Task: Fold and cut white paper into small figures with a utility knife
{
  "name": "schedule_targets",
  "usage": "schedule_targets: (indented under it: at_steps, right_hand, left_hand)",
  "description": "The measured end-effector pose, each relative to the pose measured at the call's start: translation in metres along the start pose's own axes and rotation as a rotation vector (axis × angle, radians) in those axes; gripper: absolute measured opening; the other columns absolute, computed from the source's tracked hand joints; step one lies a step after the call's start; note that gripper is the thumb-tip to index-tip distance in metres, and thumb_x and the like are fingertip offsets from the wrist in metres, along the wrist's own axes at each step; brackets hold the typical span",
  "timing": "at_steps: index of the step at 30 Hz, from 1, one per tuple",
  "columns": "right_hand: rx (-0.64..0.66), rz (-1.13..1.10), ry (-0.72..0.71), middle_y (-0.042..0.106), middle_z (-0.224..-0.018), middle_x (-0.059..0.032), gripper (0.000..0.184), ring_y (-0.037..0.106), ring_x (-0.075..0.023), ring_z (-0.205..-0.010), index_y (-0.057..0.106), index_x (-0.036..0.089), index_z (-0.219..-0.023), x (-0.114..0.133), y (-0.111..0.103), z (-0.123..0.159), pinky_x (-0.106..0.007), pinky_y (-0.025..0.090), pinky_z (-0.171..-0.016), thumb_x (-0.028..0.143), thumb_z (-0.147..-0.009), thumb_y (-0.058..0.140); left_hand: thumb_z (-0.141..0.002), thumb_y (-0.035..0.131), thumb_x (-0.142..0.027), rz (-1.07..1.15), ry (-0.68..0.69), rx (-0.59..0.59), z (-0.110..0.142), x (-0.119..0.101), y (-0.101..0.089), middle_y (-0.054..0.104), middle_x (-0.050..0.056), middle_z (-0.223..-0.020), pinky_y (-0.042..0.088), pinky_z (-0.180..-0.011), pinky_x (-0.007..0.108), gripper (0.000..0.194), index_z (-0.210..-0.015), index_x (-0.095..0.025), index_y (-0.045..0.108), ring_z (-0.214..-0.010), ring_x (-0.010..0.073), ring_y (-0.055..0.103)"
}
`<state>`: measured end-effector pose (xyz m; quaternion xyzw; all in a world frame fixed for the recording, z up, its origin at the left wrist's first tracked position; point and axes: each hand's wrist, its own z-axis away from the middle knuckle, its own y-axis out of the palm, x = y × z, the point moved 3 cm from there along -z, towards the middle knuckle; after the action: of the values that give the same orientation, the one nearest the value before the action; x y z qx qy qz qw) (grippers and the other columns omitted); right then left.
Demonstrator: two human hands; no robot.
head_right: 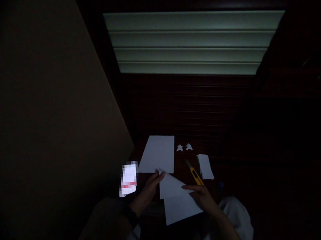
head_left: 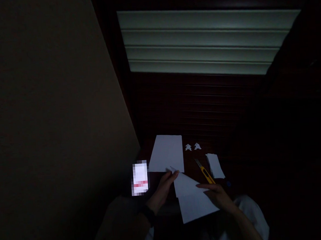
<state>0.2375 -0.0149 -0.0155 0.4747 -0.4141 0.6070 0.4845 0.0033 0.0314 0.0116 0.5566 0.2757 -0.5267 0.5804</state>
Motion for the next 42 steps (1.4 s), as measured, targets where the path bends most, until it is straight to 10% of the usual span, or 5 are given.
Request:
schedule_targets:
  at_steps: [13,22,31,42]
  right_hand:
    - [0.077,-0.357,0.067,0.055,-0.122,-0.0119,0.066,0.05,-0.0314,-0.11,0.055,0.021,-0.12,0.026,0.015,0.011,-0.043,0.038,-0.089,0.056,-0.065,0.066]
    - [0.17,-0.315,0.045,0.067,-0.095,-0.0077,0.066,0.064,-0.0241,-0.078,0.049,0.023,-0.124,0.018,0.048,-0.019,-0.041,0.048,-0.074,0.042,-0.065,0.073]
    - [-0.227,-0.082,-0.175,0.066,-0.102,-0.0117,0.048,0.063,-0.0276,-0.09,0.06,0.016,-0.105,0.007,0.045,-0.05,-0.04,0.05,-0.078,0.047,-0.068,0.067]
    - [-0.273,-0.044,-0.215,0.067,-0.102,-0.0126,0.046,0.064,-0.0272,-0.089,0.059,0.016,-0.107,0.001,0.049,-0.049,-0.041,0.051,-0.076,0.044,-0.071,0.065]
  left_hand:
    - [-0.065,0.067,-0.05,-0.202,0.072,-0.075,-0.019,0.013,-0.008,0.063,0.003,-0.066,0.041,-0.059,0.025,0.038,-0.066,-0.013,0.06,-0.063,0.0173,0.058]
    - [-0.073,0.058,-0.052,-0.283,0.121,-0.011,-0.031,0.026,0.01,0.059,0.001,-0.062,0.037,-0.052,0.022,0.041,-0.067,-0.012,0.059,-0.057,0.0129,0.053]
    - [-0.064,0.07,-0.042,-0.197,0.105,-0.09,-0.032,0.034,0.0,0.065,0.005,-0.081,0.047,-0.057,0.025,0.039,-0.088,-0.016,0.053,-0.068,0.0181,0.063]
    - [-0.062,0.072,-0.043,-0.18,0.037,0.01,-0.032,0.05,-0.008,0.07,0.011,-0.081,0.05,-0.06,0.031,0.053,-0.102,-0.012,0.06,-0.067,0.0228,0.066]
